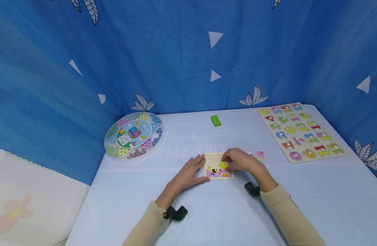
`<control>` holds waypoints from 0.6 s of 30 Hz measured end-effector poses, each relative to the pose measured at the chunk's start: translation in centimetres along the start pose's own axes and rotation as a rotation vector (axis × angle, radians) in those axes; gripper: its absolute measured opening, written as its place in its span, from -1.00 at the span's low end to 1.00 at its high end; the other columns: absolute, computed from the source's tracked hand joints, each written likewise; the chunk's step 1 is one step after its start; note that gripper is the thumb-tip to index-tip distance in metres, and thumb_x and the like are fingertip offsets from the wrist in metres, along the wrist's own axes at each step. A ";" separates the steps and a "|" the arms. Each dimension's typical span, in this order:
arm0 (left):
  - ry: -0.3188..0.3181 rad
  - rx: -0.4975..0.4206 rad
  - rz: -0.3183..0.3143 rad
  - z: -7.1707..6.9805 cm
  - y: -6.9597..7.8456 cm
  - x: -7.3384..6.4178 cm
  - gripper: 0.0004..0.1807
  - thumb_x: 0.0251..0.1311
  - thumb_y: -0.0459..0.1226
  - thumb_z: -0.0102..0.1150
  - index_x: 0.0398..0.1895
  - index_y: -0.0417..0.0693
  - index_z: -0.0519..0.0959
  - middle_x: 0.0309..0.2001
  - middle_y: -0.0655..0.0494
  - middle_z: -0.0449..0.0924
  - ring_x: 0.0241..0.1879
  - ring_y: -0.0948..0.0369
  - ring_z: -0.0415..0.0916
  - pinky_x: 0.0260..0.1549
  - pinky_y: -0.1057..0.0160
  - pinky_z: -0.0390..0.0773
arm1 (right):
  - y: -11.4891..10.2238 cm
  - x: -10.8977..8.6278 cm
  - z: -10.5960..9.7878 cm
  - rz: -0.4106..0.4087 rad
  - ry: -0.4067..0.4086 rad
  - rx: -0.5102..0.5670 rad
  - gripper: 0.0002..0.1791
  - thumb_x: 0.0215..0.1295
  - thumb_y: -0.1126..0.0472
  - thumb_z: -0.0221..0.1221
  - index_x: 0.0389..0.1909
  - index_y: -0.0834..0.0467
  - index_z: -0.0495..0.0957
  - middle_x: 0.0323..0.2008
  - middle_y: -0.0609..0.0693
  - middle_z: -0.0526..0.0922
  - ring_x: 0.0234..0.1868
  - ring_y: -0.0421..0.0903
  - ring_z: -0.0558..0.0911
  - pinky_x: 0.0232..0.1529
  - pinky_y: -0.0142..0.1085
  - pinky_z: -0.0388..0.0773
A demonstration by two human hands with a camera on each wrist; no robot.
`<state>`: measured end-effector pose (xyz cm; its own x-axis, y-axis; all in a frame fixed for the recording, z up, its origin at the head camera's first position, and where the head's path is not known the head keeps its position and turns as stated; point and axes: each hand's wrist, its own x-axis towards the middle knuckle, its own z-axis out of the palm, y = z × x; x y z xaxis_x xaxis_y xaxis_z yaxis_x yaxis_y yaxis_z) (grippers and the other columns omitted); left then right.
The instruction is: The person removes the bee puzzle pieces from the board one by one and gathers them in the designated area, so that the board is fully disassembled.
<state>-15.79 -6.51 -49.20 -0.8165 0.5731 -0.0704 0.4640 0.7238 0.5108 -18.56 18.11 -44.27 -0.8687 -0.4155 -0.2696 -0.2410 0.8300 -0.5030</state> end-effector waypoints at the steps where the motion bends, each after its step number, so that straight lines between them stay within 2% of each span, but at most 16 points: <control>1: 0.001 -0.002 -0.001 0.0 0.0 0.0 -0.06 0.21 0.18 0.17 0.52 -0.06 0.09 0.57 0.14 -0.06 0.57 0.18 -0.14 0.53 0.09 -0.04 | 0.0 0.0 0.0 0.001 0.000 -0.002 -0.72 0.07 0.24 0.42 -0.17 0.17 0.65 -0.35 -0.05 0.54 -0.30 -0.12 0.45 -0.25 -0.32 0.50; 10: -0.005 -0.009 -0.006 -0.2 0.0 0.1 -0.06 0.21 0.18 0.18 0.52 -0.05 0.08 0.57 0.14 -0.06 0.57 0.18 -0.15 0.53 0.09 -0.05 | -0.5 0.1 -0.2 0.026 0.014 -0.030 -0.76 0.05 0.22 0.44 -0.23 0.11 0.67 -0.35 -0.06 0.54 -0.27 -0.11 0.45 -0.20 -0.30 0.50; 18: -0.011 0.003 0.000 -0.3 0.0 0.0 -0.05 0.20 0.18 0.18 0.52 -0.07 0.08 0.57 0.12 -0.06 0.57 0.17 -0.14 0.54 0.09 -0.06 | -0.7 0.0 0.0 0.020 0.016 -0.017 -0.68 0.04 0.25 0.44 -0.14 0.13 0.66 -0.35 -0.06 0.54 -0.27 -0.11 0.46 -0.22 -0.32 0.53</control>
<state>-15.91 -6.58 -48.91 -0.8124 0.5776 -0.0799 0.4653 0.7247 0.5082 -18.38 17.52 -43.90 -0.8803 -0.3925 -0.2663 -0.2304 0.8446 -0.4833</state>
